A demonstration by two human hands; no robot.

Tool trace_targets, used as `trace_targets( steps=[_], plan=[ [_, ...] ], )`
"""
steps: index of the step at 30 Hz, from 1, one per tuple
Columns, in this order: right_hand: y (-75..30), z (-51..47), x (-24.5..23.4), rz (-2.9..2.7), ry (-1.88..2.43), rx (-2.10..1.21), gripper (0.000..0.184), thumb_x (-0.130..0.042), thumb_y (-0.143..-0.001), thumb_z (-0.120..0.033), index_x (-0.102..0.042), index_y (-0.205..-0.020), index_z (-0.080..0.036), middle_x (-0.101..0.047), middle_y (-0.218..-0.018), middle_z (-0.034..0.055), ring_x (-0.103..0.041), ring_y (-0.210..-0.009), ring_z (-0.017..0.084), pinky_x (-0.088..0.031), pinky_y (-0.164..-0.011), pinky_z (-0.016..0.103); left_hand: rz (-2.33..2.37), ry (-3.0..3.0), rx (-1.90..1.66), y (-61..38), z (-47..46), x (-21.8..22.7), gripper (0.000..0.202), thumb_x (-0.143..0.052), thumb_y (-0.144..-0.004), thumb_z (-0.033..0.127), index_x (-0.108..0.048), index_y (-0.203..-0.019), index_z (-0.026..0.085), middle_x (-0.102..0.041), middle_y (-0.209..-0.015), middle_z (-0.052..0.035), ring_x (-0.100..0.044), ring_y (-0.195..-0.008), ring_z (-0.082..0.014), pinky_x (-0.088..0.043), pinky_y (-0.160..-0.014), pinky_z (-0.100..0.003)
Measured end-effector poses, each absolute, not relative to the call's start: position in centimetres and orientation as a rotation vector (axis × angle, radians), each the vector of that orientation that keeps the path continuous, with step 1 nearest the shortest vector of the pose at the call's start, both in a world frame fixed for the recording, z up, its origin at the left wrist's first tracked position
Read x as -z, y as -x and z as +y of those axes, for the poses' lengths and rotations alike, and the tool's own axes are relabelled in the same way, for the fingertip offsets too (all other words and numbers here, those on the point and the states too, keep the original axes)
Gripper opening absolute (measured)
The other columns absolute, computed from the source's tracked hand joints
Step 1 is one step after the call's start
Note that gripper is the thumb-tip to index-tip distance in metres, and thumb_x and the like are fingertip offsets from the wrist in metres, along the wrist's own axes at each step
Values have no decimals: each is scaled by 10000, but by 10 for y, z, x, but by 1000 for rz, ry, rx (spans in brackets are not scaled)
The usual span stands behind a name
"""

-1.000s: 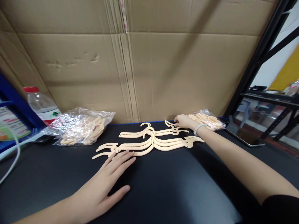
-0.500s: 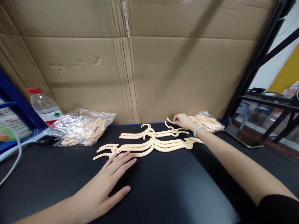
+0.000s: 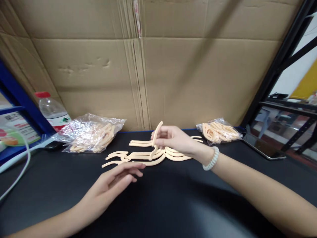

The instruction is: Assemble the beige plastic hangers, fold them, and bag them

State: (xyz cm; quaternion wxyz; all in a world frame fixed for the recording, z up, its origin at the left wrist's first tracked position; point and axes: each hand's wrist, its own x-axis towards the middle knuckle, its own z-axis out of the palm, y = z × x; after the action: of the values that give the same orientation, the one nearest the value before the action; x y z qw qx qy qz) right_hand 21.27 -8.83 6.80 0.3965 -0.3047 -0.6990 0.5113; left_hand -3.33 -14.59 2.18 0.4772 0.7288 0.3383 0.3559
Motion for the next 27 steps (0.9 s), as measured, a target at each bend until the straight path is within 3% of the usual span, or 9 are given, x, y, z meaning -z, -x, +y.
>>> trace_targets(
  steps=[5, 9, 12, 16, 19, 23, 27],
  plan=[
    [-183, -112, -63, -1893, 653, -1476, 189, -720, -829, -315, -627, -836, -150, -643, -820, 18, -605, -747, 126, -486, -691, 258, 659, -1182, -750, 27, -145, -24, 368, -700, -858, 366, -641, -1182, 201, -682, -1095, -100, -634, -780, -128, -491, -704, -216],
    [-172, -116, -55, -1874, 604, -1462, 174, -712, -839, -306, -638, -845, -148, -648, -838, 21, -615, -811, 140, -490, -790, 289, 645, -1047, -732, 29, -145, -21, 250, -746, -831, 268, -679, -1043, 154, -672, -849, -42, -565, -687, -71, -447, -669, -169],
    [-174, -111, -53, -1874, 638, -1443, 173, -696, -845, -310, -634, -908, -161, -658, -878, 29, -626, -844, 155, -494, -811, 311, 634, -1045, -743, 32, -144, -21, 198, -763, -814, 255, -680, -953, 142, -631, -772, -14, -534, -675, -65, -433, -666, -164],
    [-203, -85, -55, -2043, 839, -888, 167, -610, -869, -264, -647, -1020, -201, -677, -1006, 51, -628, -936, 182, -484, -851, 338, 664, -1077, -787, 34, -142, -21, 178, -752, -822, 270, -641, -882, 146, -632, -772, -14, -533, -673, -76, -421, -637, -173],
    [-237, -60, -51, -2250, 1133, -274, 143, -559, -855, -174, -679, -926, -206, -686, -938, 56, -619, -872, 197, -473, -816, 350, 680, -1055, -809, 34, -141, -22, 186, -718, -853, 288, -598, -869, 146, -679, -877, -51, -561, -699, -83, -443, -665, -190],
    [-269, -41, -34, -2312, 1249, -205, 107, -613, -783, -119, -685, -825, -185, -689, -829, 54, -615, -779, 205, -469, -754, 343, 701, -1020, -833, 33, -140, -23, 207, -685, -880, 305, -536, -903, 163, -719, -958, -98, -605, -710, -103, -484, -739, -244],
    [-273, -40, -15, -2345, 1290, -210, 73, -613, -831, -172, -670, -789, -185, -687, -797, 45, -610, -740, 195, -453, -681, 304, 702, -1025, -863, 32, -139, -21, 228, -688, -880, 319, -525, -917, 162, -725, -937, -92, -619, -715, -103, -492, -759, -248]
  ],
)
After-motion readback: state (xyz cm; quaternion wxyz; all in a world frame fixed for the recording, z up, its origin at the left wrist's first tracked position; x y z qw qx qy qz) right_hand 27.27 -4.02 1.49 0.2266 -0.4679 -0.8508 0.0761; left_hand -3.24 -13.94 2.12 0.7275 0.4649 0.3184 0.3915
